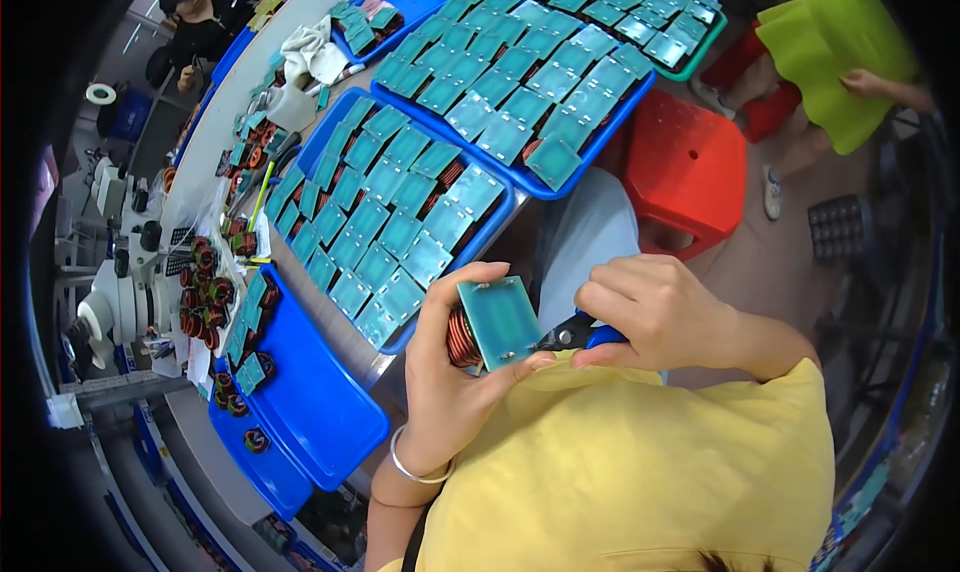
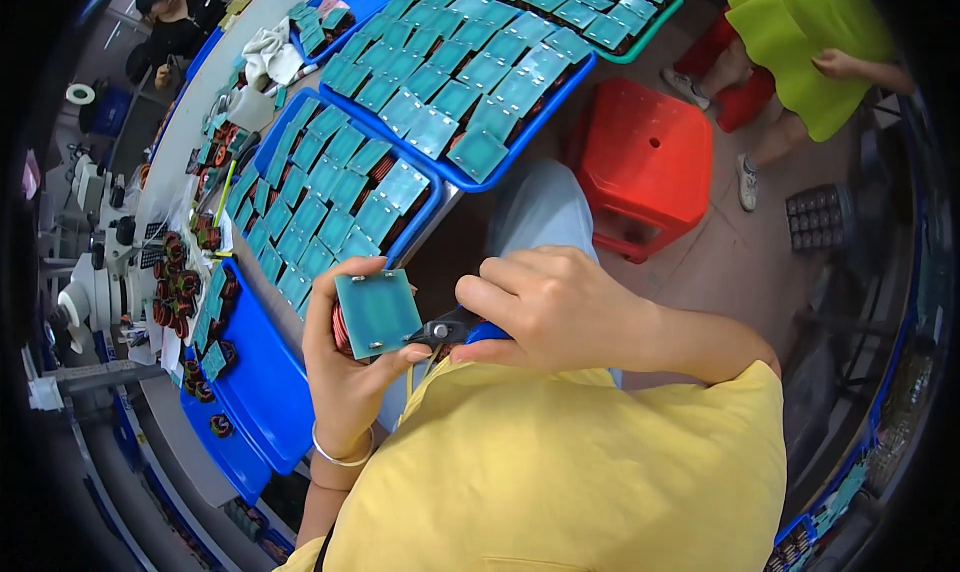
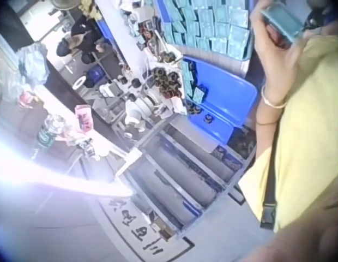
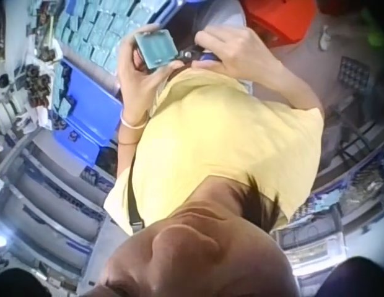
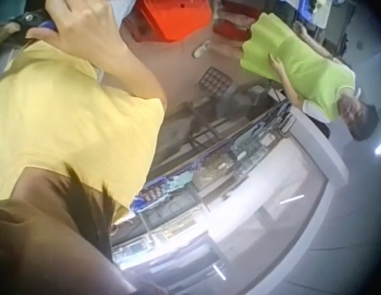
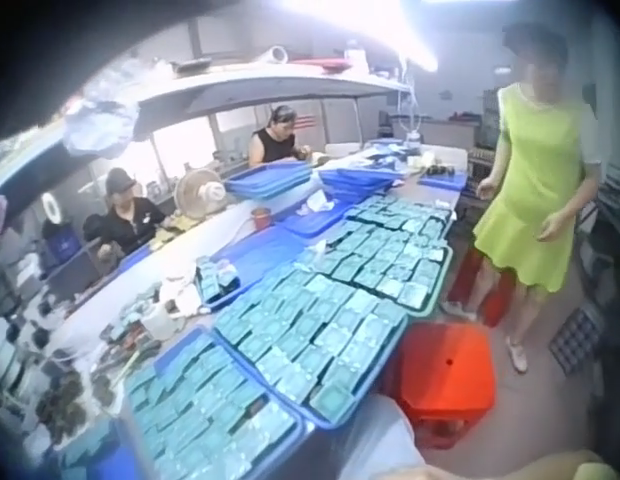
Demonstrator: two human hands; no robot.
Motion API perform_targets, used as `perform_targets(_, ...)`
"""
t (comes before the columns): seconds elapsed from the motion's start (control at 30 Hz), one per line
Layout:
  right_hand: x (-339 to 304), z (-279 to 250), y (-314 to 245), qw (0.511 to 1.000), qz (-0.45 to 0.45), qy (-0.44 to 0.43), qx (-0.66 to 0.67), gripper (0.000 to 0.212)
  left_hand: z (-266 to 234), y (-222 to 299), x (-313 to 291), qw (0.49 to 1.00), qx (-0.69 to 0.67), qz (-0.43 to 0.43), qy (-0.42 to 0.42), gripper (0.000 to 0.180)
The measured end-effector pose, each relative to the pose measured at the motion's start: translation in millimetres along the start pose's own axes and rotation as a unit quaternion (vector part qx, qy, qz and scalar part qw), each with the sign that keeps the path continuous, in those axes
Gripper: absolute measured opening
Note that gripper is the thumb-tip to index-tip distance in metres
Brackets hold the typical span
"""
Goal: Trimming excess leads from electronic components using pliers and sorting them into trays.
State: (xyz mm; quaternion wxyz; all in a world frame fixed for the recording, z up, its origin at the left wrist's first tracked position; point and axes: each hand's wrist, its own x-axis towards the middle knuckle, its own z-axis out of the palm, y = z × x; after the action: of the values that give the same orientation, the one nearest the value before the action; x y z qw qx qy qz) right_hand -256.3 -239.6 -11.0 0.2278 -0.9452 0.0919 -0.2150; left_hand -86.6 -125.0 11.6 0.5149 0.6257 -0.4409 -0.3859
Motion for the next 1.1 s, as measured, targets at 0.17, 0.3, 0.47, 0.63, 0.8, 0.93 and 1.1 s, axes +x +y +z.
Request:
perform_targets(0.17, -1, -8, -1, 0.997, 0.004, 0.04, 0.064, 0.045, 5, -5, 0, 0.996, -0.026, 0.064, -0.048, 0.065)
perform_targets(0.3, 0, -13, -5, 0.997, 0.008, 0.027, 0.066, 0.045, 6, -4, -1, 0.996, -0.015, 0.065, -0.052, 0.069)
perform_targets(0.47, 1, -15, -7, 0.998, 0.014, 0.013, 0.057, 0.046, 7, -2, -2, 0.996, -0.009, 0.076, -0.045, 0.069)
perform_targets(0.63, 5, -18, -6, 0.999, -0.006, 0.013, 0.04, 0.046, 4, -2, 0, 0.995, 0.009, 0.089, -0.049, 0.07)
perform_targets(0.8, 8, -18, -7, 1.0, -0.008, 0.005, 0.024, 0.046, 5, -1, 2, 0.993, 0.03, 0.105, -0.047, 0.066)
perform_targets(0.93, 6, -13, -6, 1.0, -0.002, 0.01, 0.022, 0.046, 5, 1, 3, 0.991, 0.073, 0.105, -0.037, 0.063)
perform_targets(1.1, 1, -6, -3, 1.0, 0.006, 0.005, 0.025, 0.046, 5, -1, 1, 0.992, 0.1, 0.076, -0.031, 0.062)
